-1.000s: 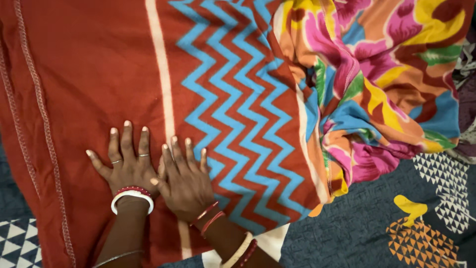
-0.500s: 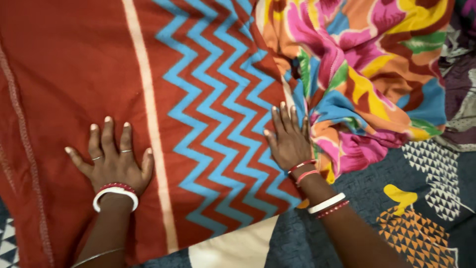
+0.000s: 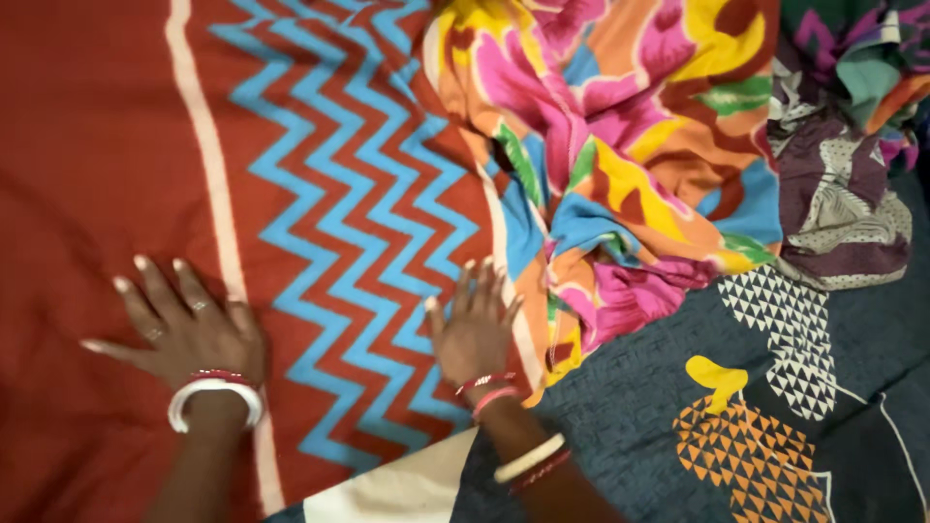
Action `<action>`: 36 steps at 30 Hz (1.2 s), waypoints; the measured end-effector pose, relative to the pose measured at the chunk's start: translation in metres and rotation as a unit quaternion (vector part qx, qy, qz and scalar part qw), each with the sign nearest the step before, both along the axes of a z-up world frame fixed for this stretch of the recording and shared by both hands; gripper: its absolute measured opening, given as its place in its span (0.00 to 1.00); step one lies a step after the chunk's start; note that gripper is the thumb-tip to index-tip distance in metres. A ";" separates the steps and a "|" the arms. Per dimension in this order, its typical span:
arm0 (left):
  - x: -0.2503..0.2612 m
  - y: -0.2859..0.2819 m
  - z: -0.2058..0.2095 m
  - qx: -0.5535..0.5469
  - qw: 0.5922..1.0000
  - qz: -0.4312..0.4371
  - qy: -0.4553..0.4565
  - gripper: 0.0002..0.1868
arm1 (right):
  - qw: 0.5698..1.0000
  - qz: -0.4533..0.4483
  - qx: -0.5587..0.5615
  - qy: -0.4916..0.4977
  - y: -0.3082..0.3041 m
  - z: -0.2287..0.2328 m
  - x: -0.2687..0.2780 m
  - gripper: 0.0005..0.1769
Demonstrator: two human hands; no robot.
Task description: The person folds a large colorful patterned cloth on a bed. They smooth the fabric, fold it in half, and then fold it again into a smaller rectangle, adjusting the edges to align them neatly.
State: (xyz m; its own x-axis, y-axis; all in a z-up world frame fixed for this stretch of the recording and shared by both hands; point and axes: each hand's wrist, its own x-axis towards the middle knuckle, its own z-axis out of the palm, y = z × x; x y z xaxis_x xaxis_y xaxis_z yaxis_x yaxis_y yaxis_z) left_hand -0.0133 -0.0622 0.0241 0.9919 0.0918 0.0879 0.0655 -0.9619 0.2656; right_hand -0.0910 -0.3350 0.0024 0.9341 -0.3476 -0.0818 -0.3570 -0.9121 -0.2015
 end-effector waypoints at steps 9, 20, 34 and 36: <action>-0.052 -0.197 -0.015 -0.001 0.966 -0.209 0.151 0.36 | 0.970 0.226 -0.081 -0.021 -0.064 0.016 -0.025 0.38; -0.049 -0.210 -0.015 0.089 0.965 -0.194 0.152 0.35 | 0.987 0.063 -0.147 -0.011 -0.233 0.003 -0.002 0.40; -0.052 -0.213 -0.029 0.045 0.975 -0.184 0.120 0.35 | 0.993 0.044 -0.106 0.030 -0.242 -0.031 0.002 0.41; -0.052 -0.212 -0.030 0.055 0.973 -0.184 0.127 0.34 | 0.993 0.042 -0.105 0.037 -0.241 -0.033 0.003 0.41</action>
State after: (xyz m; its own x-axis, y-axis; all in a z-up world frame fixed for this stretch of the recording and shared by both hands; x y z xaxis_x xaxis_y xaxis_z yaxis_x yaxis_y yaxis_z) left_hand -0.0655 -0.2739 -0.0059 0.9470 -0.2690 -0.1757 -0.2376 -0.9544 0.1806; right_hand -0.0884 -0.5759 -0.0303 0.9547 -0.2850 -0.0860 -0.2844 -0.9585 0.0198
